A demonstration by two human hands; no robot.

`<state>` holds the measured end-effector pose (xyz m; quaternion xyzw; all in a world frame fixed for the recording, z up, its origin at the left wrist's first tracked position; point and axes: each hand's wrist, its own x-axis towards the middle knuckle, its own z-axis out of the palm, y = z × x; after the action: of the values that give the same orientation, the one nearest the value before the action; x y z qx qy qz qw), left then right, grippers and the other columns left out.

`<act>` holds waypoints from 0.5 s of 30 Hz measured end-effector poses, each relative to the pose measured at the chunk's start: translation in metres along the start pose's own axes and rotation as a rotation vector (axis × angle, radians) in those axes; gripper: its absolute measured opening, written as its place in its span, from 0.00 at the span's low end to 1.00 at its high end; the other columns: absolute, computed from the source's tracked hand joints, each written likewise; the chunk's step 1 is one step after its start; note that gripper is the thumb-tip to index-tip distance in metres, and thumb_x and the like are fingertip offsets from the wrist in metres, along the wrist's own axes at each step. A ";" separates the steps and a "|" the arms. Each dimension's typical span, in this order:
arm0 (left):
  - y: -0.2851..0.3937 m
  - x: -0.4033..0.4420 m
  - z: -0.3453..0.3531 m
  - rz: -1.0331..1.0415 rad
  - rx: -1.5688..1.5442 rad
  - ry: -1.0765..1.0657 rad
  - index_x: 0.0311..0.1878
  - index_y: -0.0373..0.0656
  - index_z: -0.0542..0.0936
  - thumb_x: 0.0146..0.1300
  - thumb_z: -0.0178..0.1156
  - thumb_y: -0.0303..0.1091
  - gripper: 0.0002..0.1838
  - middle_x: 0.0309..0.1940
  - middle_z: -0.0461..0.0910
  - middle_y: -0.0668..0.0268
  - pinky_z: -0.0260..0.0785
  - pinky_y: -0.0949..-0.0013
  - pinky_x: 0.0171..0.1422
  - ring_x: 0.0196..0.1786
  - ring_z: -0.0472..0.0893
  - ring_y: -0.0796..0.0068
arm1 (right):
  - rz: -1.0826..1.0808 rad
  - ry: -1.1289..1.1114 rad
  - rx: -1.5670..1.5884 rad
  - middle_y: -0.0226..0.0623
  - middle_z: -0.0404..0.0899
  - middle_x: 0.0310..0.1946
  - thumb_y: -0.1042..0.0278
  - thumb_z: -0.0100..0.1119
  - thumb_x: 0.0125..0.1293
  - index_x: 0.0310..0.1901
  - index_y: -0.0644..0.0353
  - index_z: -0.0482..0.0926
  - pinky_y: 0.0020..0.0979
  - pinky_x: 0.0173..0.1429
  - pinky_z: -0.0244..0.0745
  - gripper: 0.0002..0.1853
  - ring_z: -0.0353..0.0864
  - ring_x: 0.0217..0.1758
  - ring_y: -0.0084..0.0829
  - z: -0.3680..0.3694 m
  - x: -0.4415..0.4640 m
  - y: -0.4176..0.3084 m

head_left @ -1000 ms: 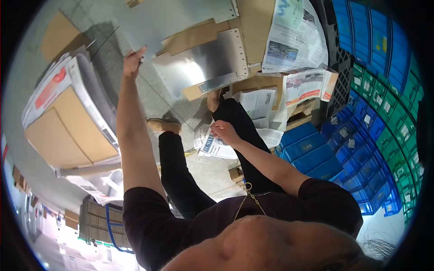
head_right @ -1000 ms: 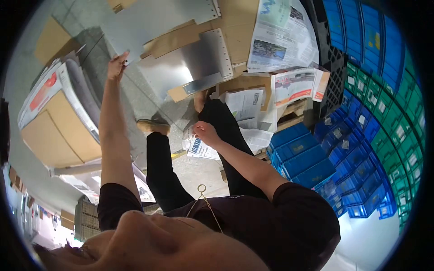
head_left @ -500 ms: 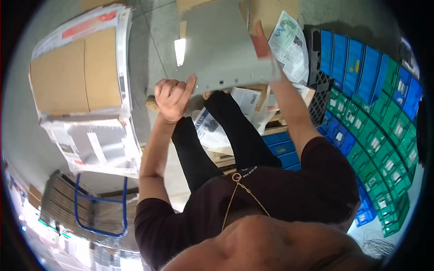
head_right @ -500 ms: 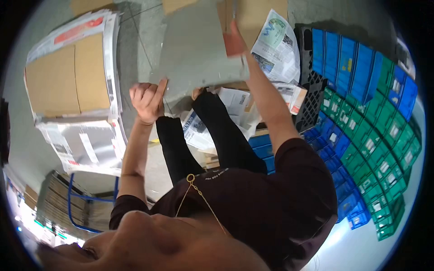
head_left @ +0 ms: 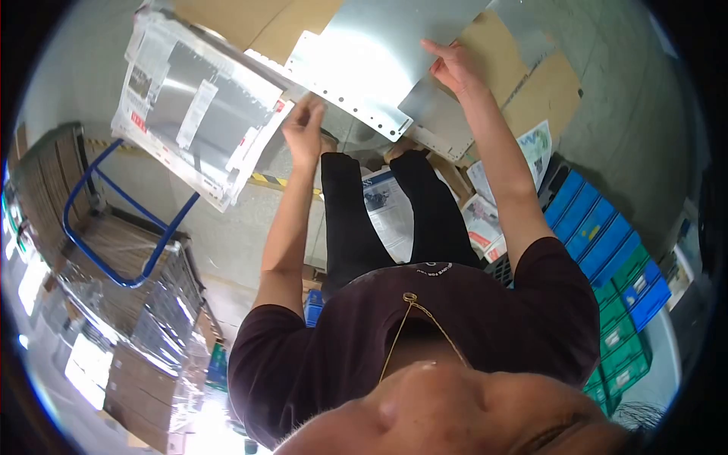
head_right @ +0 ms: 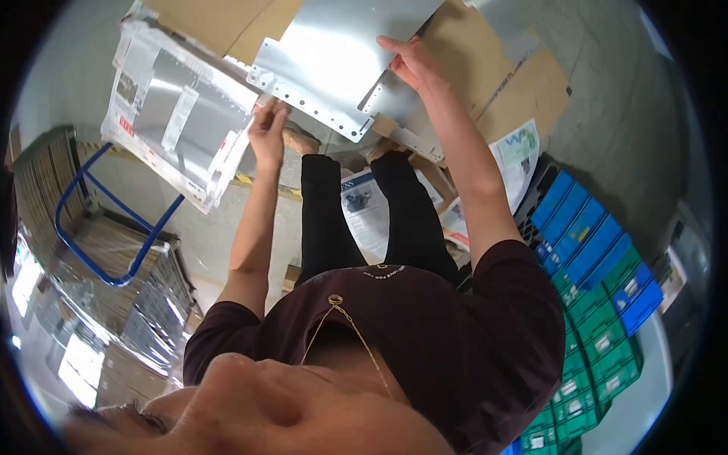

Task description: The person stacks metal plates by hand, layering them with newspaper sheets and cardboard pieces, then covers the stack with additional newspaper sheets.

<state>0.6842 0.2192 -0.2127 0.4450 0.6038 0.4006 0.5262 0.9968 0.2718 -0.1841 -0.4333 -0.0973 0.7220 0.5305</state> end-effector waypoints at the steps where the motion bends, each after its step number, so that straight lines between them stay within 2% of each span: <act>1: 0.006 -0.010 -0.002 -0.101 -0.157 0.015 0.52 0.31 0.75 0.60 0.58 0.22 0.16 0.41 0.82 0.61 0.72 0.74 0.47 0.40 0.81 0.74 | -0.003 0.037 -0.021 0.35 0.81 0.38 0.76 0.64 0.57 0.40 0.62 0.79 0.32 0.46 0.78 0.09 0.81 0.41 0.29 0.014 0.009 0.009; 4: 0.007 -0.027 -0.019 -0.228 -0.308 0.049 0.55 0.32 0.74 0.62 0.56 0.22 0.17 0.40 0.82 0.62 0.71 0.77 0.42 0.40 0.81 0.77 | 0.026 -0.035 -0.117 0.34 0.81 0.38 0.75 0.62 0.58 0.39 0.61 0.79 0.32 0.44 0.76 0.08 0.80 0.41 0.28 0.052 0.026 0.030; 9: 0.011 -0.029 -0.072 -0.272 -0.398 0.242 0.55 0.33 0.74 0.62 0.56 0.21 0.17 0.39 0.82 0.62 0.74 0.77 0.42 0.39 0.81 0.76 | 0.144 -0.162 -0.071 0.36 0.79 0.42 0.76 0.60 0.58 0.43 0.62 0.78 0.32 0.47 0.74 0.10 0.79 0.45 0.30 0.110 0.061 0.079; 14: 0.006 -0.020 -0.134 -0.304 -0.466 0.398 0.56 0.31 0.73 0.60 0.56 0.19 0.18 0.35 0.81 0.63 0.71 0.78 0.39 0.36 0.79 0.80 | 0.247 -0.077 -0.082 0.34 0.78 0.42 0.77 0.62 0.57 0.47 0.61 0.75 0.31 0.46 0.75 0.15 0.79 0.44 0.31 0.162 0.091 0.137; 15: 0.000 -0.017 -0.148 -0.298 -0.447 0.410 0.54 0.33 0.75 0.60 0.59 0.22 0.18 0.38 0.82 0.63 0.75 0.75 0.41 0.38 0.81 0.77 | 0.271 -0.066 -0.098 0.33 0.78 0.42 0.78 0.62 0.57 0.48 0.59 0.75 0.31 0.46 0.75 0.16 0.79 0.44 0.31 0.170 0.098 0.150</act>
<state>0.5385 0.2003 -0.1896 0.1357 0.6526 0.5229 0.5313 0.7650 0.3470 -0.2227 -0.4440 -0.0907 0.7951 0.4029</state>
